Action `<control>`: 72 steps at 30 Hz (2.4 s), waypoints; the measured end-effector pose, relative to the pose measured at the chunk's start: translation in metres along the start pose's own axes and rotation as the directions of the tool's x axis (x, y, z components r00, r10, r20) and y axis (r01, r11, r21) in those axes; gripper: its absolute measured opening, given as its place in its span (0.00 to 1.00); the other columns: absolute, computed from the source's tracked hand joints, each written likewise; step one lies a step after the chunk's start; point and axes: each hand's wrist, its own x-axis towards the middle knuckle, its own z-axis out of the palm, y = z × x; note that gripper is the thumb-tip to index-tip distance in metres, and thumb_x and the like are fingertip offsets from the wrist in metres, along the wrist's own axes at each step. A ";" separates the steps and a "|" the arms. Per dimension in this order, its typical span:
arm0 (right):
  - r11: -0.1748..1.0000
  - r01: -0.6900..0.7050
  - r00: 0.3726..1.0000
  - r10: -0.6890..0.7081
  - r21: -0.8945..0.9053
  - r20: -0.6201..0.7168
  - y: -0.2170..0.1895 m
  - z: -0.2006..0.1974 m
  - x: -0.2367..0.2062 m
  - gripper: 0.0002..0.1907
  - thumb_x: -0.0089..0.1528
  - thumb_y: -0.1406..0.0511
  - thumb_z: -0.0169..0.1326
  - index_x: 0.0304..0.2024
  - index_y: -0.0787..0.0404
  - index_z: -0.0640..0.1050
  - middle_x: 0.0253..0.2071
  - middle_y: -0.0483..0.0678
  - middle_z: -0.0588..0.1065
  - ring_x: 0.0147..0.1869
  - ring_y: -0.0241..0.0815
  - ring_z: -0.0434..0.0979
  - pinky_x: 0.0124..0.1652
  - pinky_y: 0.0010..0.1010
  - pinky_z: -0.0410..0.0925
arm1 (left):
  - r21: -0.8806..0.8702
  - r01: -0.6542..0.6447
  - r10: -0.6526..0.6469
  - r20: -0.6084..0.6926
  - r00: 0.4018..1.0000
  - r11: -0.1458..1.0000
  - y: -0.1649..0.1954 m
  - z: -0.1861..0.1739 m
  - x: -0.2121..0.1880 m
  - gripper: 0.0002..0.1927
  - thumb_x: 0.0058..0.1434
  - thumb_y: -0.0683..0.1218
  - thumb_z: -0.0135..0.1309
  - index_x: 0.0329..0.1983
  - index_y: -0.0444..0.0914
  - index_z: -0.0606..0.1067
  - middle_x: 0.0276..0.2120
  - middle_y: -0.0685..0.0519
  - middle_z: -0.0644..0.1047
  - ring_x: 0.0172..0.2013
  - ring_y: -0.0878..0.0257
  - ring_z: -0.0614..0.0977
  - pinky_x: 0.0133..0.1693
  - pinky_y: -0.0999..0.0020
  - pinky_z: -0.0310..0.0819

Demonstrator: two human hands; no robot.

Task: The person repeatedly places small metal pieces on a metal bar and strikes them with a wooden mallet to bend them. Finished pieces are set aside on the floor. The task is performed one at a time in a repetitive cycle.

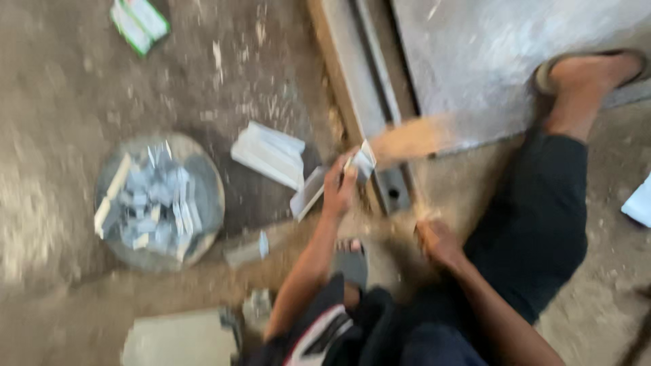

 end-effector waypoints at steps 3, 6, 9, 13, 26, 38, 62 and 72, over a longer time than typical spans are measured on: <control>0.690 -0.176 0.984 0.143 0.702 0.106 -0.002 0.000 -0.012 0.33 0.69 0.43 0.34 0.20 0.58 0.67 0.10 0.45 0.60 0.12 0.39 0.56 0.15 0.31 0.51 | -0.073 -0.040 0.040 -0.006 0.999 0.997 0.002 0.000 0.003 0.19 0.74 0.46 0.46 0.65 0.33 0.72 0.56 0.52 0.77 0.56 0.64 0.76 0.62 0.67 0.66; 0.736 -0.087 0.996 0.067 0.671 0.055 -0.017 0.000 -0.025 0.29 0.70 0.48 0.40 0.21 0.59 0.67 0.14 0.43 0.62 0.14 0.38 0.57 0.17 0.32 0.55 | 0.087 0.010 -0.011 0.004 1.000 0.996 0.005 0.000 0.003 0.21 0.72 0.44 0.46 0.66 0.33 0.72 0.53 0.51 0.79 0.54 0.65 0.76 0.60 0.67 0.68; 0.842 -0.188 0.981 0.135 0.506 0.141 -0.032 0.000 -0.032 0.31 0.69 0.46 0.37 0.20 0.60 0.68 0.12 0.47 0.63 0.13 0.40 0.59 0.16 0.33 0.54 | 0.068 -0.071 0.071 0.003 0.997 0.995 0.007 0.000 0.001 0.20 0.72 0.43 0.46 0.65 0.32 0.71 0.55 0.50 0.77 0.57 0.63 0.75 0.61 0.67 0.66; 0.502 -0.184 0.980 0.161 0.845 0.118 -0.028 -0.003 -0.026 0.28 0.69 0.45 0.36 0.26 0.56 0.71 0.17 0.41 0.64 0.16 0.35 0.58 0.18 0.29 0.55 | 0.087 -0.032 0.033 -0.015 0.999 0.996 0.008 0.000 0.001 0.20 0.73 0.44 0.47 0.65 0.32 0.71 0.54 0.50 0.78 0.56 0.63 0.76 0.61 0.67 0.67; 0.809 0.379 0.799 -0.531 -0.448 -0.282 -0.101 -0.060 -0.009 0.23 0.62 0.57 0.60 0.52 0.67 0.77 0.45 0.60 0.76 0.50 0.61 0.77 0.46 0.45 0.70 | -0.242 0.523 -0.520 0.084 0.850 0.817 0.034 0.015 -0.001 0.29 0.76 0.62 0.41 0.46 0.32 0.76 0.33 0.50 0.79 0.33 0.62 0.81 0.36 0.67 0.77; 0.896 0.423 0.854 -0.344 0.136 -0.391 -0.137 -0.019 -0.013 0.04 0.62 0.71 0.62 0.34 0.66 0.79 0.28 0.48 0.75 0.32 0.31 0.70 0.32 0.26 0.64 | 0.061 0.040 -0.057 0.313 0.948 0.997 0.111 0.030 -0.011 0.27 0.74 0.59 0.50 0.60 0.32 0.67 0.38 0.41 0.74 0.36 0.52 0.79 0.35 0.58 0.71; 0.992 0.075 0.894 -0.022 0.102 -0.449 -0.010 -0.038 0.044 0.17 0.53 0.63 0.65 0.35 0.71 0.79 0.28 0.53 0.79 0.31 0.48 0.79 0.31 0.41 0.72 | 0.455 -0.016 -0.050 0.133 0.990 0.891 0.037 -0.006 0.075 0.16 0.61 0.37 0.49 0.53 0.42 0.67 0.38 0.43 0.78 0.41 0.43 0.83 0.45 0.54 0.76; 0.990 0.100 0.947 -0.125 -0.100 -0.294 -0.080 -0.016 -0.063 0.18 0.64 0.59 0.56 0.24 0.64 0.76 0.15 0.45 0.70 0.20 0.37 0.68 0.21 0.33 0.62 | 0.485 0.023 -0.088 0.110 0.990 0.874 0.034 -0.005 0.076 0.17 0.60 0.36 0.47 0.52 0.41 0.65 0.43 0.41 0.79 0.46 0.39 0.82 0.48 0.50 0.74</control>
